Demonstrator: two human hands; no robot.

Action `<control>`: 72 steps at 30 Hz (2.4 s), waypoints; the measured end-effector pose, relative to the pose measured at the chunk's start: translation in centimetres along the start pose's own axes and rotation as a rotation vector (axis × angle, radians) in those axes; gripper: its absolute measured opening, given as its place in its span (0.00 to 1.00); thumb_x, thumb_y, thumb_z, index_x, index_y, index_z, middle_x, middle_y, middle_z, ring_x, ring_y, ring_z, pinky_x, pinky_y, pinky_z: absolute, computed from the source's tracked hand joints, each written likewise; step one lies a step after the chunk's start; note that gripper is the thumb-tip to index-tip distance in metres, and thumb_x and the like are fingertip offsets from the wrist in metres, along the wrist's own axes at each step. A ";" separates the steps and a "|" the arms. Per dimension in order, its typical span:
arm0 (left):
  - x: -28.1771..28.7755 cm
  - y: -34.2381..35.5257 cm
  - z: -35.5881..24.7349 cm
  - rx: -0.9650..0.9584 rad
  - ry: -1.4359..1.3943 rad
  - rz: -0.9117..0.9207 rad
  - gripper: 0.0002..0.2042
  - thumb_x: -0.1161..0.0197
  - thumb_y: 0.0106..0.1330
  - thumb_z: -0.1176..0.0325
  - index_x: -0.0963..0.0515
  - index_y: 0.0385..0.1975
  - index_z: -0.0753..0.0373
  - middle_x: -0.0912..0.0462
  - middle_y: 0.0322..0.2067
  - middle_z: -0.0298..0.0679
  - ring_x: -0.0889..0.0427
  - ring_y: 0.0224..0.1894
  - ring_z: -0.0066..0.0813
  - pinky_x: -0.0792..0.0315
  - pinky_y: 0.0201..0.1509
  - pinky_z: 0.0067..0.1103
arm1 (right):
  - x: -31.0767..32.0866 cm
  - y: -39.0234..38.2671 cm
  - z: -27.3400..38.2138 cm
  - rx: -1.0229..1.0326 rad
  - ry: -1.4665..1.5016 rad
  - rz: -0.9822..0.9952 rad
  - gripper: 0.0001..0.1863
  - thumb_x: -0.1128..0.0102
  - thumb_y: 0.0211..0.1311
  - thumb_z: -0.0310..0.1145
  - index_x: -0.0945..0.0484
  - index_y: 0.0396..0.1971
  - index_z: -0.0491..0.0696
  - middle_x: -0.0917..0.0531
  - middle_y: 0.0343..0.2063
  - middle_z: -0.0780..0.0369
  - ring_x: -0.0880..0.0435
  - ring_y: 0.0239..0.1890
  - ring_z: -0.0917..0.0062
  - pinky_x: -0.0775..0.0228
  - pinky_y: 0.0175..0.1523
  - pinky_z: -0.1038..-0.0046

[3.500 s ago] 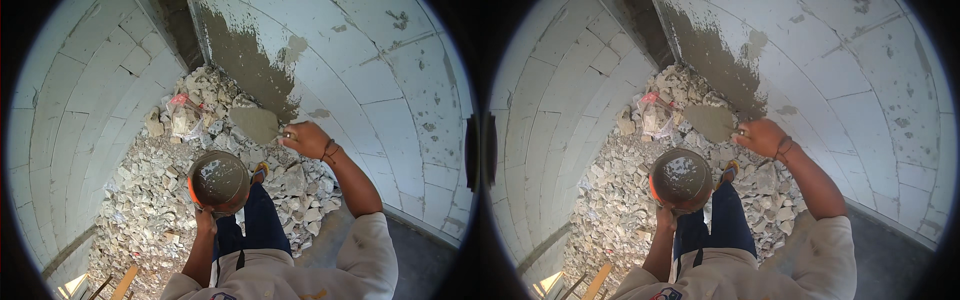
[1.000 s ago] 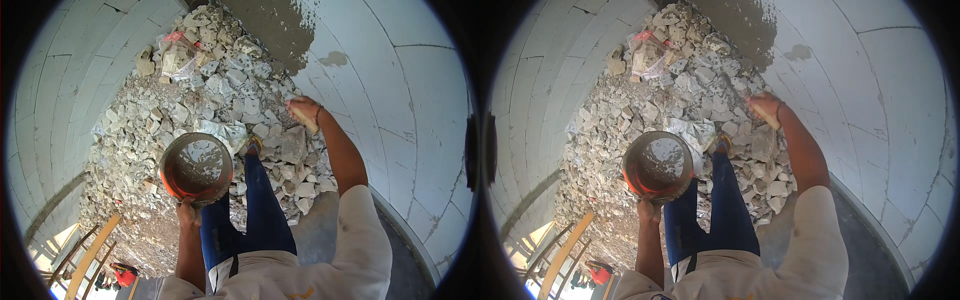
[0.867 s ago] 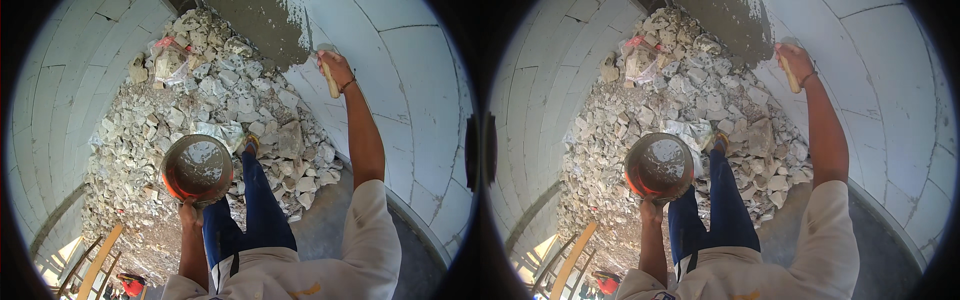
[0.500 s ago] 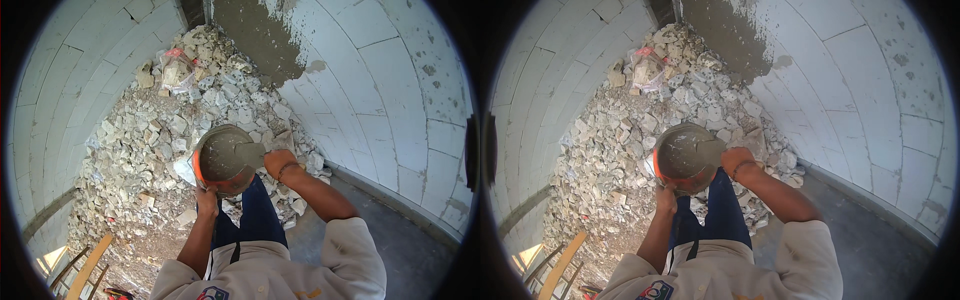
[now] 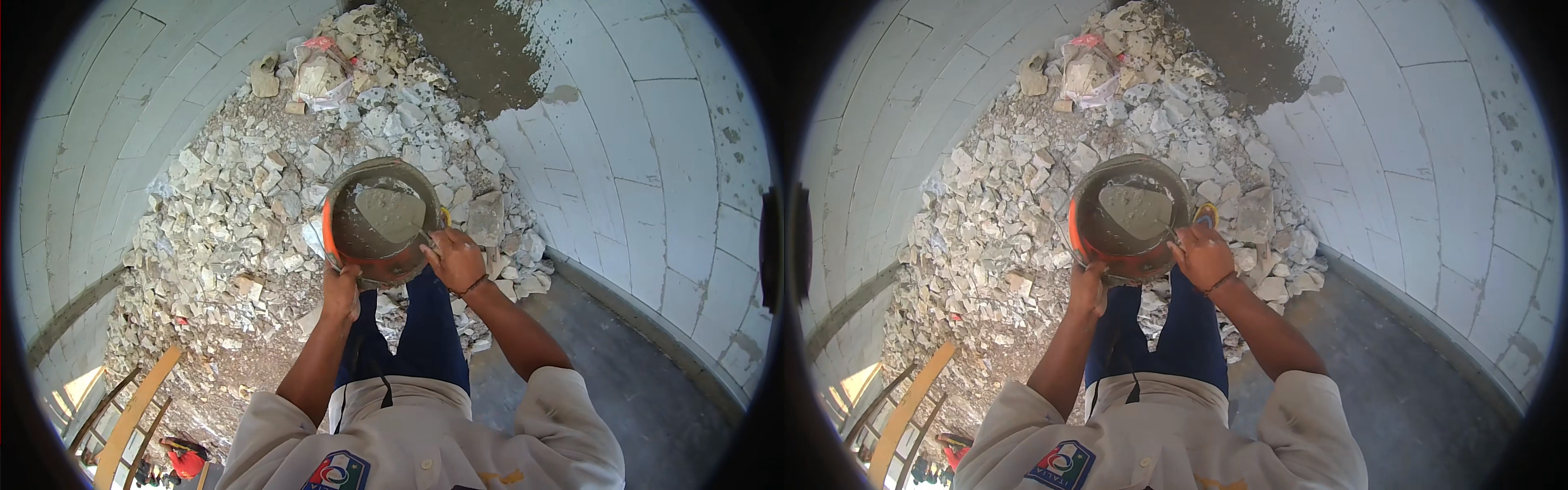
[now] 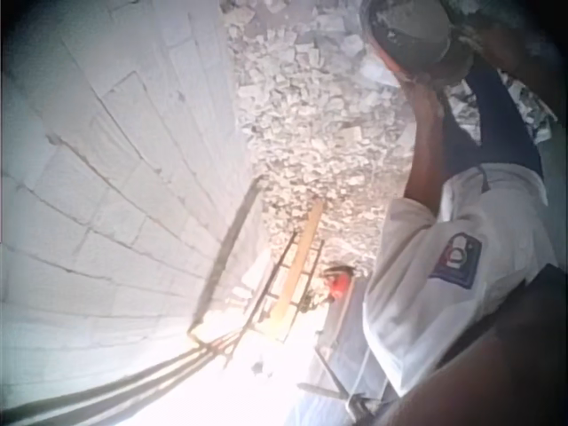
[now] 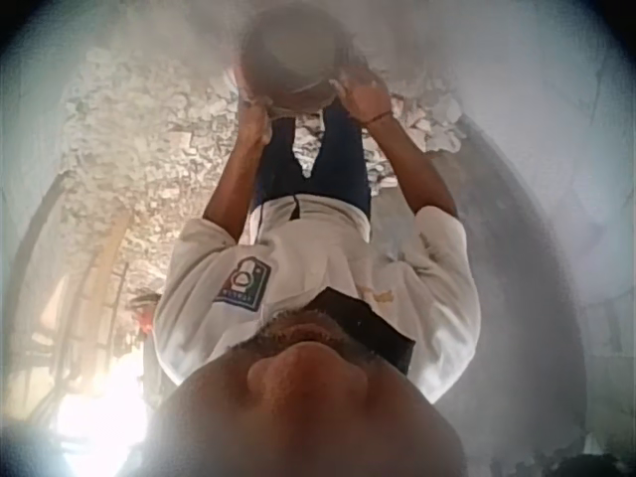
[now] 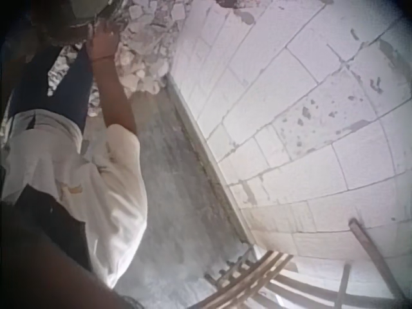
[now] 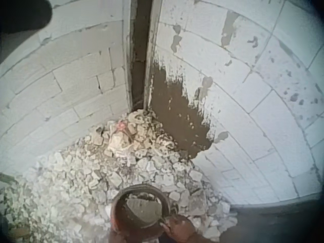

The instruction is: The person applies a layer of wet plaster or mortar to a brick wall using a trowel, taking material from a small orange bucket and spreading it across the wall surface.

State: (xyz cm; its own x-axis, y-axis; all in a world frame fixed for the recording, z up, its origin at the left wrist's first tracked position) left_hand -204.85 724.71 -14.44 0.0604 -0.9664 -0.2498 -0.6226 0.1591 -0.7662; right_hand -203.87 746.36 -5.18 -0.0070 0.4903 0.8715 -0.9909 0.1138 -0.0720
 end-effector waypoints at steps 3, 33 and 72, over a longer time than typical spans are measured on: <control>0.7 0.0 -0.2 -0.005 -0.081 0.008 0.22 0.53 0.54 0.80 0.36 0.53 0.70 0.26 0.45 0.46 0.23 0.47 0.42 0.22 0.44 0.36 | -2.0 0.4 1.5 0.008 0.235 0.198 0.12 0.39 0.56 0.37 0.23 0.34 0.45 0.20 0.28 0.55 0.19 0.31 0.62 0.26 0.37 0.64; -7.7 -1.0 0.1 -0.100 0.140 0.043 0.23 0.51 0.54 0.80 0.37 0.54 0.68 0.27 0.46 0.44 0.24 0.45 0.36 0.27 0.49 0.29 | 2.1 -1.1 -7.3 -0.147 -0.412 0.628 0.09 0.41 0.55 0.37 0.20 0.30 0.48 0.18 0.29 0.56 0.17 0.35 0.65 0.24 0.40 0.65; -4.8 -12.0 -5.7 -0.221 0.204 0.132 0.25 0.53 0.54 0.81 0.38 0.56 0.65 0.28 0.44 0.43 0.23 0.41 0.34 0.24 0.37 0.30 | 17.6 -4.0 2.6 -0.157 -0.440 0.651 0.14 0.44 0.55 0.40 0.19 0.32 0.45 0.17 0.33 0.52 0.18 0.39 0.59 0.26 0.45 0.62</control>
State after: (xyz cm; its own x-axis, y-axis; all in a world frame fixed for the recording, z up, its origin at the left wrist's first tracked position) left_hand -202.10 726.27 -0.65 -0.1759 -0.9643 -0.1979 -0.7700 0.2600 -0.5827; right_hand -200.33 752.30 11.67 -0.6624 0.1180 0.7398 -0.7390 0.0587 -0.6711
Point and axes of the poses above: each hand's wrist, its own y-axis towards the middle knuckle, its own x-axis out of the back of the hand, z = x × y, the point moved 10 cm from there along y, towards the middle knuckle
